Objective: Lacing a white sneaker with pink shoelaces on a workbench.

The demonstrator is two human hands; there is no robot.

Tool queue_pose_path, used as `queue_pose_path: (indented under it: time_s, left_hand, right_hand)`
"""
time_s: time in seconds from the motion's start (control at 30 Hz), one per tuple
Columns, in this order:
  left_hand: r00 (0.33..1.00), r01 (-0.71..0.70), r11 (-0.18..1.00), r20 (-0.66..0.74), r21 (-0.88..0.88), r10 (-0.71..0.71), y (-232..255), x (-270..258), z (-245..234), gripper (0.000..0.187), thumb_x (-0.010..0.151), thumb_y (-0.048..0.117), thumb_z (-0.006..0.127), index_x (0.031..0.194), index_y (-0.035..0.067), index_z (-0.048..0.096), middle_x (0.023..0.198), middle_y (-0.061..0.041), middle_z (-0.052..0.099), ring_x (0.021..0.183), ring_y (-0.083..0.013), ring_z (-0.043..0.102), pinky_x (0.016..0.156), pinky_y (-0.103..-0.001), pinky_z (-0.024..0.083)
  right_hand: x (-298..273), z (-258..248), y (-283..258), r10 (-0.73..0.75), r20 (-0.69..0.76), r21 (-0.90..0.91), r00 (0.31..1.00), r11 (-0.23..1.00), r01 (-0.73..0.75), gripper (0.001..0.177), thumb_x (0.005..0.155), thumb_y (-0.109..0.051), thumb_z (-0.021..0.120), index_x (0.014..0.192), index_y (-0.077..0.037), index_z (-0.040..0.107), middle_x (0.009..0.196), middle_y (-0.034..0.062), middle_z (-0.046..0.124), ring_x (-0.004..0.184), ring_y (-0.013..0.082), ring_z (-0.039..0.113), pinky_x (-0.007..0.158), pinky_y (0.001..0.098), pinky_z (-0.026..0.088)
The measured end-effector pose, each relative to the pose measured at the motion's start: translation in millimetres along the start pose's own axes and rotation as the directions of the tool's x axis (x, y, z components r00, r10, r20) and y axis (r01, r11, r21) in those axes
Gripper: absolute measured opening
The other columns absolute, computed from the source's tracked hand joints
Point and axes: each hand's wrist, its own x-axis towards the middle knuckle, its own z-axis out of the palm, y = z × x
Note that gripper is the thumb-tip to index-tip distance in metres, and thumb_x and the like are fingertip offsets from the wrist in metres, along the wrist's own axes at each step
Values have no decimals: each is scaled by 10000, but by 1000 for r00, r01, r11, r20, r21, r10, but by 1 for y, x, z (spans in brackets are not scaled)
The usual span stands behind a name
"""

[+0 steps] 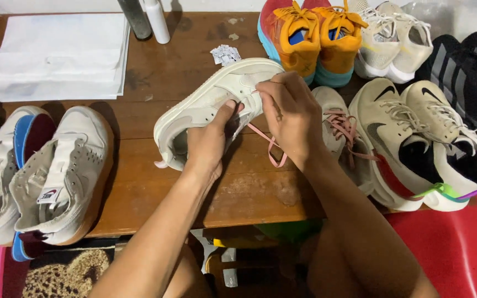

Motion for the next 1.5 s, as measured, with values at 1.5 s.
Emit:
queue_pose_path:
  time_s: [1.5]
  left_hand:
    - [982, 103, 994, 159, 20, -105, -29, -2, 5, 322, 891, 165, 732, 1185, 35, 746, 972, -77, 800, 723, -77, 612, 701, -165, 529]
  right_hand:
    - [-23, 8, 8, 66, 231, -176, 971, 984, -25, 74, 983, -91, 648, 1055, -89, 662, 898, 87, 574, 881, 304, 670, 780, 389, 588]
